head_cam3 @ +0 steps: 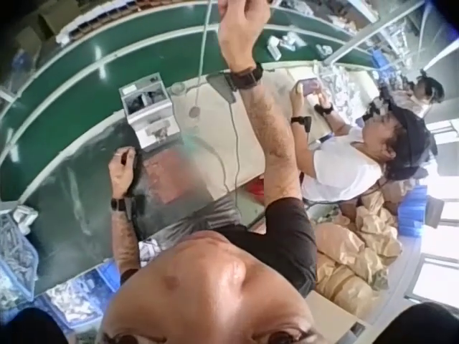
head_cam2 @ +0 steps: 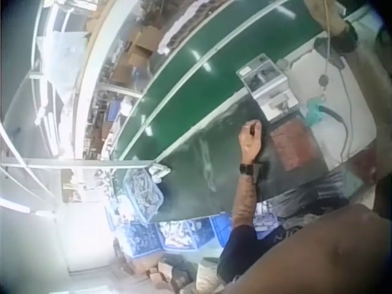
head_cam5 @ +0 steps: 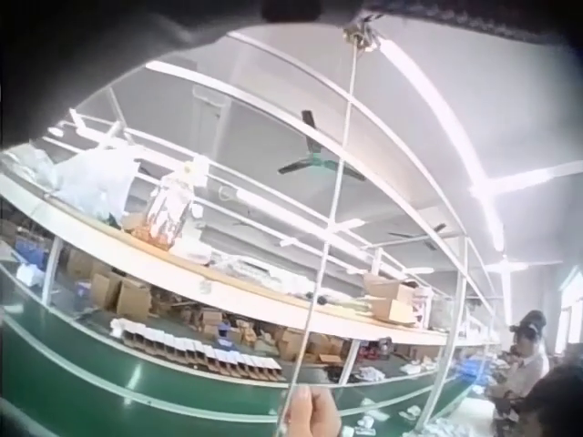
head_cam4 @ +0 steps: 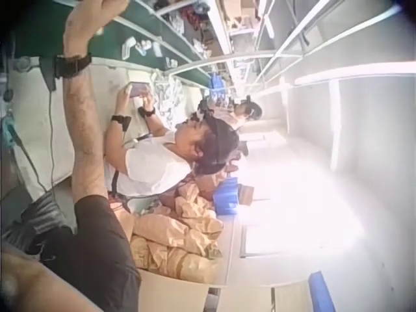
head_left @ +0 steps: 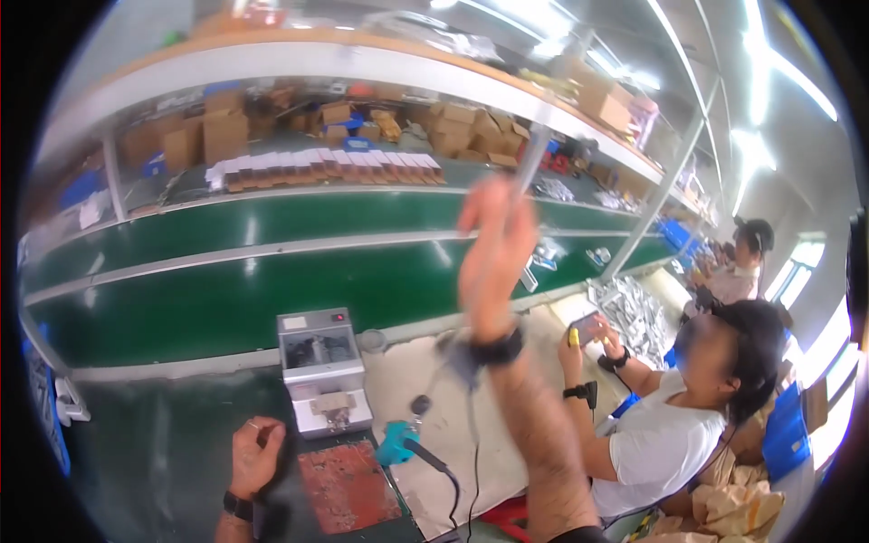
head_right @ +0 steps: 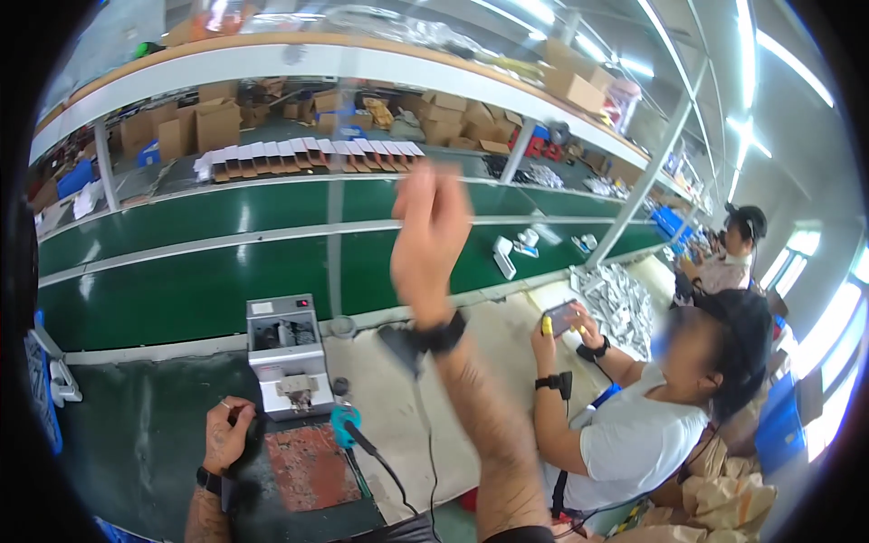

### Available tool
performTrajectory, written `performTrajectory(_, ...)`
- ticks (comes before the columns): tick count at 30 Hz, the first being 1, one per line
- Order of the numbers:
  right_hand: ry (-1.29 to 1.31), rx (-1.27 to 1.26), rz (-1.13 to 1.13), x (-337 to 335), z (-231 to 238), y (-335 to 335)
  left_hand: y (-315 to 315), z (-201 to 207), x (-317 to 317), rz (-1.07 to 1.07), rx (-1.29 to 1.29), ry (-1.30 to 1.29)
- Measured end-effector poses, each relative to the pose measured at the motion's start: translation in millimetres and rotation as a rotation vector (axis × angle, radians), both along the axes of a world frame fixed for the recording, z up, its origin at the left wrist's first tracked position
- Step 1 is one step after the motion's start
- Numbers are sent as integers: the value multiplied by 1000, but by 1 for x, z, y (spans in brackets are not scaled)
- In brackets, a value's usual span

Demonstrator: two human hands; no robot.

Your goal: The person picks up a handheld fan, uses an electric screwdriver on it, and then uses a thin metal tool to pry at the casing. They place the fan aside, move a row of fans, and pick up another fan to repeat the process.

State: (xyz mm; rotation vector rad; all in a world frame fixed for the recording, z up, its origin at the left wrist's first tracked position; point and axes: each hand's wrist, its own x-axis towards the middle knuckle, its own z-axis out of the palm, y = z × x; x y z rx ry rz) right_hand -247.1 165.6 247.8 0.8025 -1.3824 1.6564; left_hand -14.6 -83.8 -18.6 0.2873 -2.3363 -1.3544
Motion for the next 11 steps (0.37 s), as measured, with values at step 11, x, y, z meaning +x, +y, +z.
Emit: performTrajectory(11, 1007, 1581, -753, -316, 312, -50, 0, 7, -16, -46, -1, 104)
